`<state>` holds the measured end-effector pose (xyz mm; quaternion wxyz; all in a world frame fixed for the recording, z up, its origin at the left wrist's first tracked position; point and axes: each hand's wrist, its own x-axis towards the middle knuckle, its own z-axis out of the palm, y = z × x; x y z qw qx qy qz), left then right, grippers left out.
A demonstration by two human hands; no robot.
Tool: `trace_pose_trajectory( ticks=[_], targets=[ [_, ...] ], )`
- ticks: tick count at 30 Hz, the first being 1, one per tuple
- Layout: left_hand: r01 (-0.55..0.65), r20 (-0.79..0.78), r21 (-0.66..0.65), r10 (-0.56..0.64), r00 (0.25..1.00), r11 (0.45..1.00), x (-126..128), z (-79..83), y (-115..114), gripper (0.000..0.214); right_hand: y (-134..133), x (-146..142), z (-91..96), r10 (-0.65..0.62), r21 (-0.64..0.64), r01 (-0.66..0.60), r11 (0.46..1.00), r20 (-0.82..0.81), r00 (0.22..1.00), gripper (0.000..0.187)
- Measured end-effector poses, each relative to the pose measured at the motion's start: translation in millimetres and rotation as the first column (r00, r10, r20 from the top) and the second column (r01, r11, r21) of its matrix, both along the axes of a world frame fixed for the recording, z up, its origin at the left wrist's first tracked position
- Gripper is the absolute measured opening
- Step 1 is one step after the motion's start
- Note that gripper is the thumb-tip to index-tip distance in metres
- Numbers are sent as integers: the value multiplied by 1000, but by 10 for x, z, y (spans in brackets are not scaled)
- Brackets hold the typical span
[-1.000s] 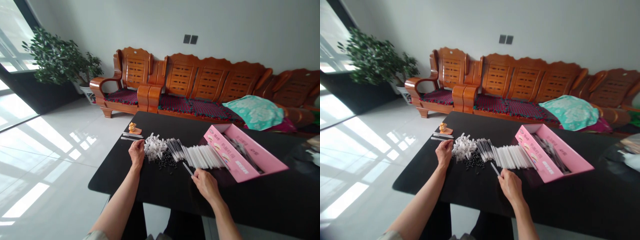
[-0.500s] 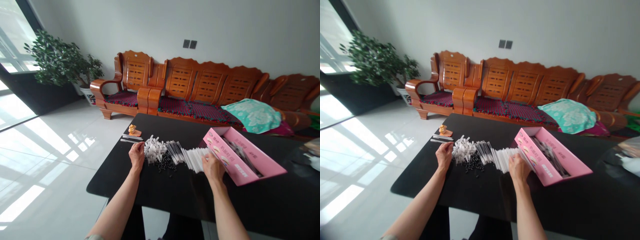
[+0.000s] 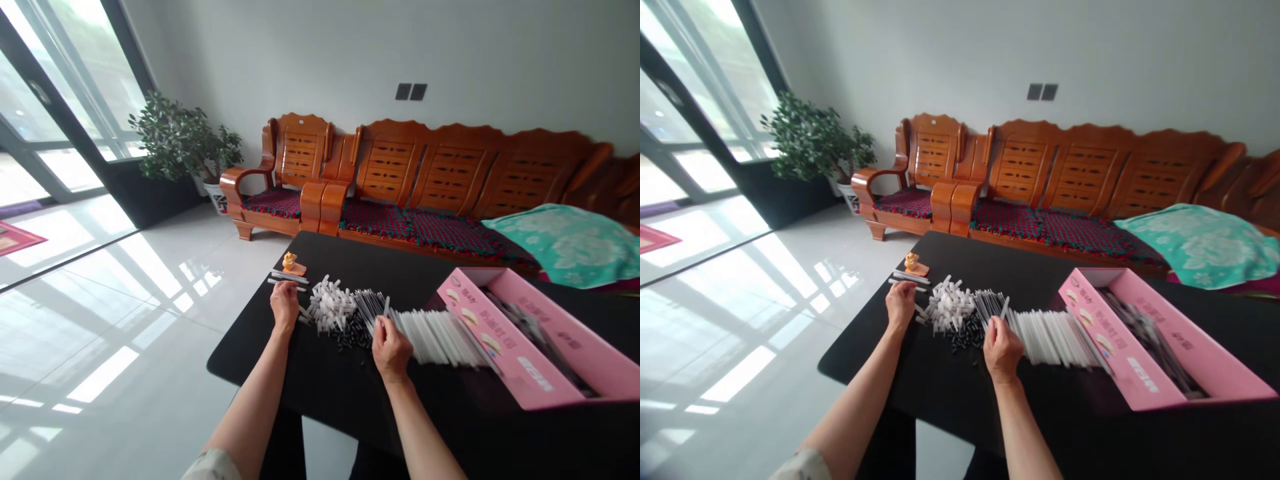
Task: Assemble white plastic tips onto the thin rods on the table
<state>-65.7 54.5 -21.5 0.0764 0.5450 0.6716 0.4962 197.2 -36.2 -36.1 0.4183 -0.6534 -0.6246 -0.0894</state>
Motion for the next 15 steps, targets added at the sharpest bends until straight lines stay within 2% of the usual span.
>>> trace_pose_trajectory(
  ticks=[2,6,11,15],
  targets=[
    [42,-113,-37,-46,993,998,-38,-9,70,22,-9,17,-34,-23,3,23,1000,-6,1000,41],
    [81,-301,-109,-111,947,991,-63,-79,153,27,0,37,-59,-153,0,153,988,-45,987,42],
    [83,-385,-114,-121,915,990,-85,-142,128,23,9,36,-50,-241,-33,240,970,-20,970,39],
    [84,-410,-88,-113,905,993,-87,-83,87,14,2,39,-25,-308,-49,308,950,-4,951,39]
  ],
)
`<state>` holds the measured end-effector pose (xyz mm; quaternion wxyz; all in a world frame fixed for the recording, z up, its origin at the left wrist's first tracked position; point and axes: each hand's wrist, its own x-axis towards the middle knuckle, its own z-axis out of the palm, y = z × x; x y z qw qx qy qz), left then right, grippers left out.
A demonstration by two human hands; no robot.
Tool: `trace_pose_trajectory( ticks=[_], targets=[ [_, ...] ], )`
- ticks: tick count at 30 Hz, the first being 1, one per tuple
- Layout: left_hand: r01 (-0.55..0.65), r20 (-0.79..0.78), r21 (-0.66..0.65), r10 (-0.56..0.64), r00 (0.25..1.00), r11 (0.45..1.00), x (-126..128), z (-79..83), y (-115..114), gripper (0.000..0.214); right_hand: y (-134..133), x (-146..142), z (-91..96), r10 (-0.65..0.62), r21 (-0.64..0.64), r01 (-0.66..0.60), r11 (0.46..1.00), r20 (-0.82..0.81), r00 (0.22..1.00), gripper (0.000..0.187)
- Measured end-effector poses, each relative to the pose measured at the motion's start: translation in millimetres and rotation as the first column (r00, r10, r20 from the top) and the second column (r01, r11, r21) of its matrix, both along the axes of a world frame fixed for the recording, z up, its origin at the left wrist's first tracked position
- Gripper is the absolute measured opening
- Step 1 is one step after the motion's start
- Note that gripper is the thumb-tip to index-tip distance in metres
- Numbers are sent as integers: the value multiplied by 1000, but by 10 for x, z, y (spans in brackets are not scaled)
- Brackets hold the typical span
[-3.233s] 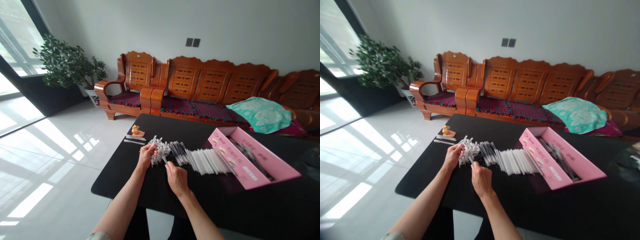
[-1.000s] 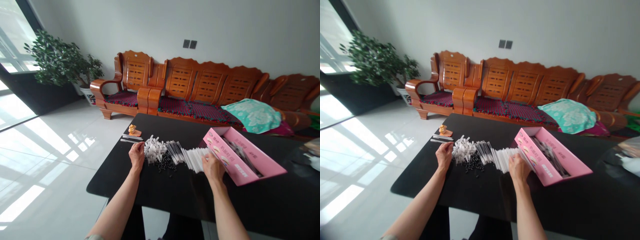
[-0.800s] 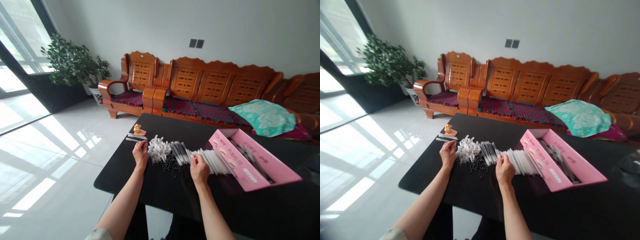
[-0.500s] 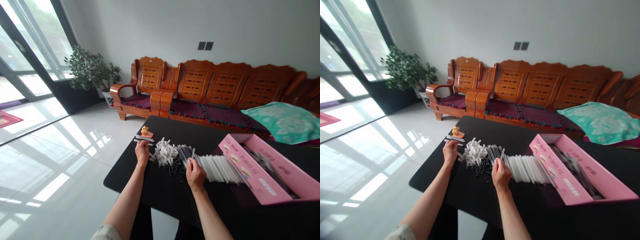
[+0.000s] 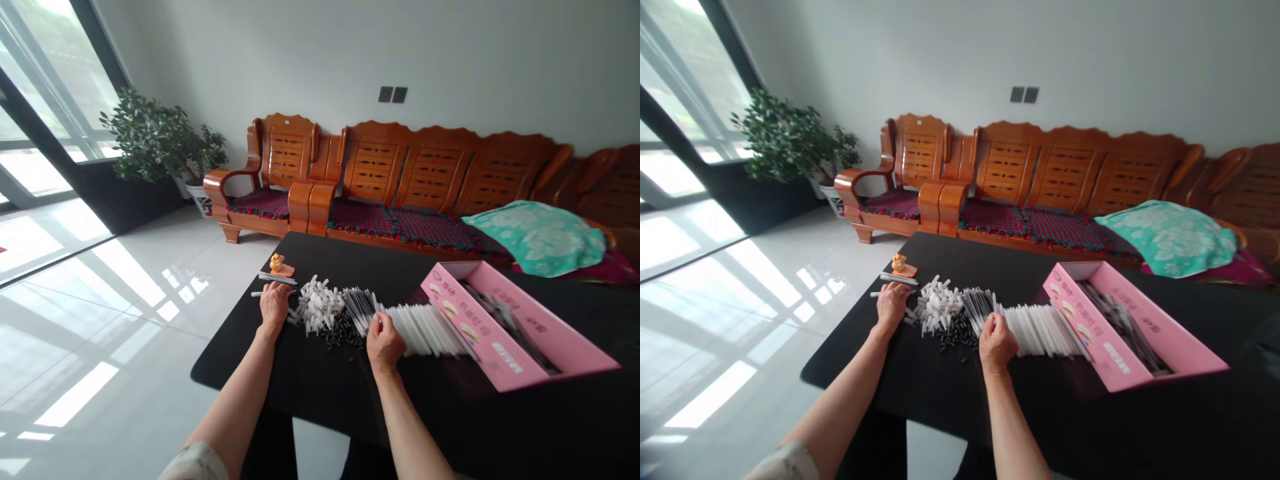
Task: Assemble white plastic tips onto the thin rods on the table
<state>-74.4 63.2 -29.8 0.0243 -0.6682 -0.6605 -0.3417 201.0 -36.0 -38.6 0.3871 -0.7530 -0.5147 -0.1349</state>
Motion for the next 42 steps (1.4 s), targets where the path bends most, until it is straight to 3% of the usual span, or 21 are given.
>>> trace_pose_trajectory(
  ticks=[4,6,10,14,18,20,22,24,27,31,33,36,42],
  targets=[
    [29,40,145,-35,999,989,149,192,-90,12,24,0,-21,51,69,-52,996,14,999,38],
    [167,48,196,-179,983,966,320,320,-182,14,45,-6,-41,116,137,-120,983,34,993,37],
    [444,6,263,-462,887,856,758,488,-414,17,55,-33,-32,271,218,-283,934,82,959,34],
    [558,-22,243,-571,821,793,1070,427,-568,19,27,-76,36,401,194,-419,887,127,907,31],
    [625,-17,247,-642,767,741,1158,292,-608,19,17,-111,67,470,101,-488,867,155,869,31],
    [597,31,292,-631,775,747,1140,258,-609,18,15,-119,68,479,74,-493,867,146,865,31],
    [487,166,336,-560,812,806,1098,242,-608,17,7,-121,68,461,114,-474,873,124,879,31],
    [387,357,304,-480,801,871,1049,227,-605,16,-7,-122,72,429,204,-441,874,104,897,29],
    [444,644,166,-438,627,880,1007,196,-585,25,-31,-140,90,433,277,-442,853,96,896,25],
    [592,928,143,-315,198,793,1027,155,-517,43,-45,-192,122,534,208,-555,806,148,832,24],
    [605,969,165,-241,45,779,1042,140,-481,43,-44,-214,132,567,173,-588,790,158,808,23],
    [590,981,177,-187,-45,788,1042,125,-452,38,-43,-225,137,578,143,-593,793,134,805,23],
    [585,978,196,-196,-64,787,1020,113,-451,35,-39,-217,132,582,77,-597,799,155,799,26]
  ],
)
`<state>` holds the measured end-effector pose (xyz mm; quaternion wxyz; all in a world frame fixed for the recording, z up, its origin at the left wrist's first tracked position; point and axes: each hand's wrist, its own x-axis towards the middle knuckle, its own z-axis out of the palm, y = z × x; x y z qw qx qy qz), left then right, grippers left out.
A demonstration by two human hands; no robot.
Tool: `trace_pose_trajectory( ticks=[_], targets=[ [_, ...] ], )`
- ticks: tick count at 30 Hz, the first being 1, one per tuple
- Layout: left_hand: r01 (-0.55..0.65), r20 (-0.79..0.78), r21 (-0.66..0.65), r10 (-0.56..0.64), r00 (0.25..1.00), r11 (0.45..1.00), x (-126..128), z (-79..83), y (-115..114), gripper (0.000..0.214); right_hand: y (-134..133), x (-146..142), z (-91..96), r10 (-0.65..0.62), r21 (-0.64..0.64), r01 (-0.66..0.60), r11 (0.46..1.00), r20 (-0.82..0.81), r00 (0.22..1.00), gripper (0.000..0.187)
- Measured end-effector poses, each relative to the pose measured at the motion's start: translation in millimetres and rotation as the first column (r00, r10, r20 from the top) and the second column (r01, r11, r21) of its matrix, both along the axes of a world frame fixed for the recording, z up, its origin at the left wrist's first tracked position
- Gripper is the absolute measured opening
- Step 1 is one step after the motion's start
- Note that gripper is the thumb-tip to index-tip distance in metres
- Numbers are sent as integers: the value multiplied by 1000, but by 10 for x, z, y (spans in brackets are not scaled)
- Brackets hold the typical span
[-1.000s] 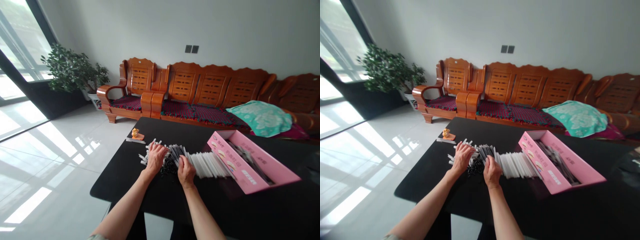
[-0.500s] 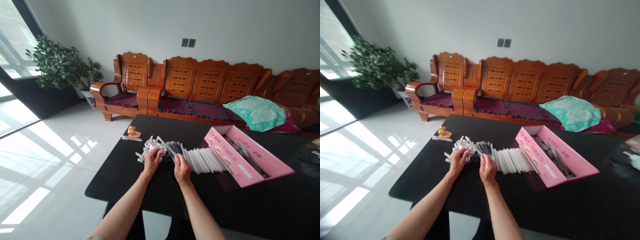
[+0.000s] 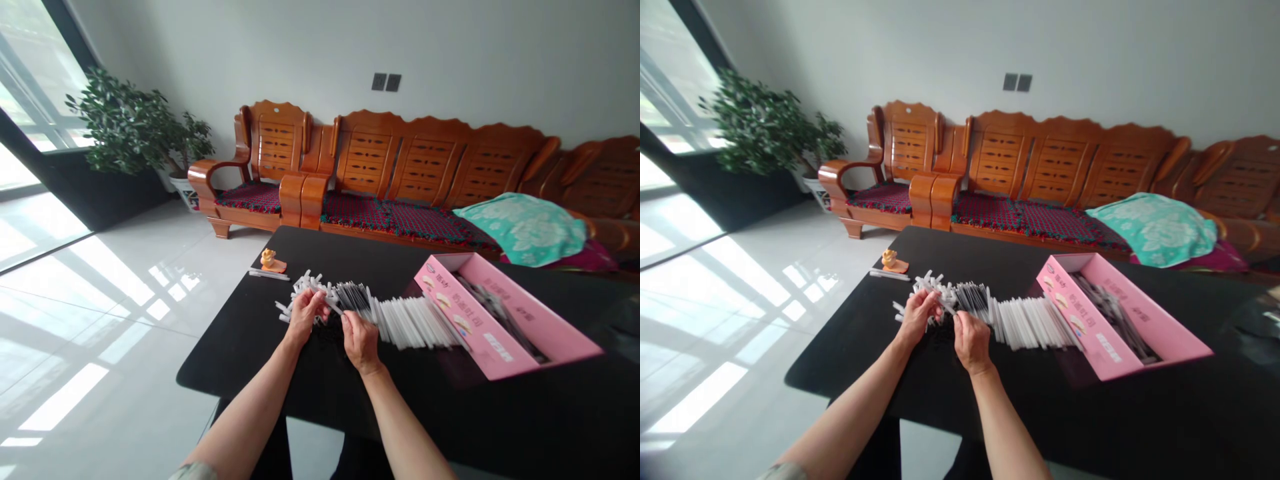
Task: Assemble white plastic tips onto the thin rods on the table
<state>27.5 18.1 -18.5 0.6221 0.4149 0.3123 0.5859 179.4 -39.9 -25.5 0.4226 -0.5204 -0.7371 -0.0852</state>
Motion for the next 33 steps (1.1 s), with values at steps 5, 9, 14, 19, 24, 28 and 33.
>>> trace_pose_trajectory(
  ticks=[5,9,14,19,24,28,33],
  targets=[
    [-52,-28,-4,52,998,999,2,-24,16,34,23,-18,-43,-2,28,0,1000,62,998,26],
    [-76,-33,5,76,997,997,0,-37,20,34,33,-29,-64,-18,50,15,999,58,998,24],
    [-66,-42,24,67,997,998,0,-31,13,34,13,-20,-32,11,5,-11,1000,8,1000,23],
    [-82,-62,25,83,995,996,4,-25,7,35,13,-27,-41,-15,16,14,1000,47,999,24],
    [-89,-67,29,91,994,996,-2,-19,10,35,31,-22,-70,-33,33,33,999,12,999,23],
    [-98,-58,29,100,993,995,-7,-28,21,35,27,-14,-56,-3,9,2,1000,23,1000,23],
    [-95,-61,37,97,993,995,-5,-39,24,35,16,-24,-34,-13,41,13,999,19,1000,24]
  ],
)
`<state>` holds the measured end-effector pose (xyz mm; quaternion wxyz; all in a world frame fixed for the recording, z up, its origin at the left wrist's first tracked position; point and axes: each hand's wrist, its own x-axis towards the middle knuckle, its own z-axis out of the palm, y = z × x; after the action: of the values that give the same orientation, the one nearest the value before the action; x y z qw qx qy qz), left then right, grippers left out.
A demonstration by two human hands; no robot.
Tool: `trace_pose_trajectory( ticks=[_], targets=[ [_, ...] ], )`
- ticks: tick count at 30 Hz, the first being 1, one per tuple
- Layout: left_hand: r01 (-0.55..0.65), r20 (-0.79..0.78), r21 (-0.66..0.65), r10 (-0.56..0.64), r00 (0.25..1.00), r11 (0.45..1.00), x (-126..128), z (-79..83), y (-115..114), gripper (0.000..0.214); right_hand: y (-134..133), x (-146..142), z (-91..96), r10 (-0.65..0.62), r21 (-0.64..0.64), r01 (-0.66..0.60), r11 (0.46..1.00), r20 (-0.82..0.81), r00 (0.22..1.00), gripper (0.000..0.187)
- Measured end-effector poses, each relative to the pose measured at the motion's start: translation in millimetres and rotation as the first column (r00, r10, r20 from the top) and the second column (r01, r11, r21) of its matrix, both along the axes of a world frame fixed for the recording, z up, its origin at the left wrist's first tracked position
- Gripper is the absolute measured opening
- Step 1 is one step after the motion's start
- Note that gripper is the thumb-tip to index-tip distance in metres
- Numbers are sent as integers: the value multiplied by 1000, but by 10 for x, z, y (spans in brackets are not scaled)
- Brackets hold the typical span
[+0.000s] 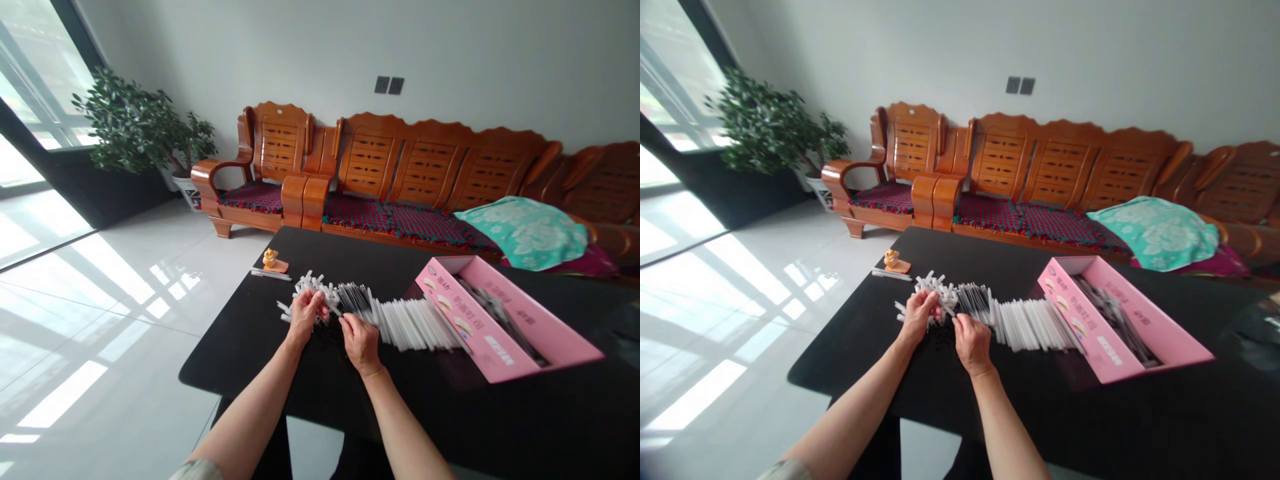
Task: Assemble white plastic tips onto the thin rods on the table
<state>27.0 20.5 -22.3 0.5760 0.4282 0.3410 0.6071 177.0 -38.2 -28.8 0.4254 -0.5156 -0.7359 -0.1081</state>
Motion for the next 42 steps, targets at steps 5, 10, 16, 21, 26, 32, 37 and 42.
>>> trace_pose_trajectory(
  ticks=[5,10,16,21,26,32,37,42],
  targets=[
    [1,-3,-8,-1,1000,1000,-1,6,-3,36,-10,-3,22,-19,-18,18,1000,-56,998,23],
    [5,-6,-8,-5,1000,1000,9,11,-13,35,-5,-3,19,-21,-14,21,1000,-33,999,26],
    [7,-1,-6,-7,1000,1000,6,11,-13,35,-2,6,4,-35,-33,33,999,-70,997,23],
    [8,-3,2,-8,1000,1000,6,6,-8,34,0,10,-9,-21,-33,21,999,-24,999,24],
    [0,-14,-7,0,1000,1000,8,8,-10,35,-2,13,-13,-44,-45,40,998,-90,995,25],
    [0,-21,-5,0,1000,1000,2,21,-19,34,-3,8,-7,-22,-41,20,999,-51,998,27],
    [3,-10,7,-3,1000,1000,2,21,-21,34,-1,11,-19,-40,-58,35,998,-88,995,26],
    [-1,-14,11,1,1000,1000,4,10,-17,34,-1,10,-20,-20,-53,17,998,-43,999,26]
  ],
)
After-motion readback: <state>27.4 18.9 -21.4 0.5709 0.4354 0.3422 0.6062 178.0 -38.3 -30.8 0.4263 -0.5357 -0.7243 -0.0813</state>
